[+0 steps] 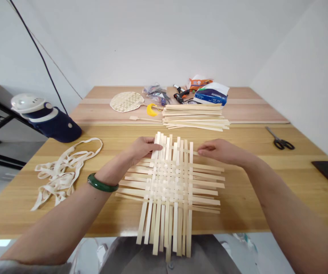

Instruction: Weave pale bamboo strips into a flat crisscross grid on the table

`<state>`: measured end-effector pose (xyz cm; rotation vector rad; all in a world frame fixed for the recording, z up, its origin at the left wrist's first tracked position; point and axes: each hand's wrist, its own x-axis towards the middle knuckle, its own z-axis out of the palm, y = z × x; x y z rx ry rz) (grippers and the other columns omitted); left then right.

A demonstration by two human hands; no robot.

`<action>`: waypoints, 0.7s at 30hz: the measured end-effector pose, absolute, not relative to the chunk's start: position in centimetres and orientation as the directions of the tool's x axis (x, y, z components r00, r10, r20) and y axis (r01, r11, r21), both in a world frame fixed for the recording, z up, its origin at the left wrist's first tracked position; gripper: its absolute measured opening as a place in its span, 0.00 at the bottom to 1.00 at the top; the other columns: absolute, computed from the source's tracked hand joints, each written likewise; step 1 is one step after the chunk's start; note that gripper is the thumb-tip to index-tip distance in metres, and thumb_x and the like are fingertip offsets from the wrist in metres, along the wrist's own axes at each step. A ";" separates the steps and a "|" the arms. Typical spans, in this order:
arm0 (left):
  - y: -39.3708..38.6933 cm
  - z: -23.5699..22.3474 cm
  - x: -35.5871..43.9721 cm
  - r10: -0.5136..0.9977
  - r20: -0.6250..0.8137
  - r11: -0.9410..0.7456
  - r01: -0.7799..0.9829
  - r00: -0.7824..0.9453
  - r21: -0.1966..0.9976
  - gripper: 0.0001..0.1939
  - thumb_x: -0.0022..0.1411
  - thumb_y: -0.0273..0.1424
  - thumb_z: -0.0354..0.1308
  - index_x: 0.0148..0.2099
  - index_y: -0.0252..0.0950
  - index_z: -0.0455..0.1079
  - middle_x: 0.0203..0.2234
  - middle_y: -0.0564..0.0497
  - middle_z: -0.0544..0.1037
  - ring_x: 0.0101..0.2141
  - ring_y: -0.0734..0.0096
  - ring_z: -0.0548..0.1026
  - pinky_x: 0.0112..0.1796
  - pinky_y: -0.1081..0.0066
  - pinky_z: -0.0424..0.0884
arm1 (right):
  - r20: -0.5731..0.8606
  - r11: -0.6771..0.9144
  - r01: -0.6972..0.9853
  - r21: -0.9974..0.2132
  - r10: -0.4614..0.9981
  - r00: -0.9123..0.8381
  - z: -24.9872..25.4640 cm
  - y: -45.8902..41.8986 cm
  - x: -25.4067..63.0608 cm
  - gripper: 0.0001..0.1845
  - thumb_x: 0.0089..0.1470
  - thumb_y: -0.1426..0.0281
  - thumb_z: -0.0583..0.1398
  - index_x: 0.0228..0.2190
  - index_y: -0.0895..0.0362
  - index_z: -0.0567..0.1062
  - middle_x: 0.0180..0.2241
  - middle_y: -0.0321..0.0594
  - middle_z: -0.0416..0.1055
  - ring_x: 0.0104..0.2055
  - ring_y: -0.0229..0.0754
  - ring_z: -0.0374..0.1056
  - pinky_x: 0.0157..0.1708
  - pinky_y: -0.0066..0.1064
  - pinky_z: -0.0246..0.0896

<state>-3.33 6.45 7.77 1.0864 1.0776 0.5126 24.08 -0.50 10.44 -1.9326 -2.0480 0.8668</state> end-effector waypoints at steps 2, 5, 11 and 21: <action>6.5 7.8 -3.2 0.780 -0.437 0.419 0.145 0.448 0.896 0.14 0.39 0.29 0.72 0.31 0.32 0.76 0.28 0.51 0.79 0.29 0.72 0.75 0.35 0.71 0.71 | -0.317 -0.032 0.794 -0.607 0.926 -0.205 9.8 -1.2 24.9 0.18 0.52 0.54 0.57 0.22 0.54 0.75 0.29 0.39 0.76 0.35 0.45 0.70 0.35 0.33 0.61; 6.6 7.9 -3.0 0.773 -0.427 0.412 0.141 0.470 0.900 0.13 0.40 0.29 0.73 0.29 0.32 0.75 0.26 0.52 0.78 0.28 0.74 0.75 0.36 0.71 0.72 | -0.267 -0.036 0.754 -0.656 0.945 -0.187 9.5 -1.6 25.0 0.20 0.52 0.52 0.56 0.21 0.54 0.74 0.28 0.39 0.75 0.35 0.45 0.68 0.36 0.33 0.60; 6.8 8.4 -3.1 0.757 -0.444 0.428 0.150 0.479 0.891 0.15 0.38 0.29 0.75 0.29 0.32 0.74 0.27 0.52 0.78 0.30 0.72 0.76 0.38 0.69 0.73 | -0.223 -0.002 0.723 -0.691 0.952 -0.210 9.8 -1.3 24.6 0.20 0.50 0.52 0.57 0.29 0.54 0.79 0.32 0.39 0.77 0.35 0.44 0.67 0.36 0.32 0.59; 7.1 9.1 -3.6 0.723 -0.431 0.461 0.087 0.540 0.883 0.17 0.43 0.36 0.75 0.32 0.32 0.75 0.31 0.50 0.79 0.33 0.72 0.76 0.41 0.69 0.73 | -0.232 -0.012 0.675 -0.738 0.944 -0.236 9.0 -0.5 24.9 0.25 0.49 0.46 0.57 0.25 0.55 0.75 0.26 0.37 0.70 0.33 0.41 0.64 0.37 0.31 0.57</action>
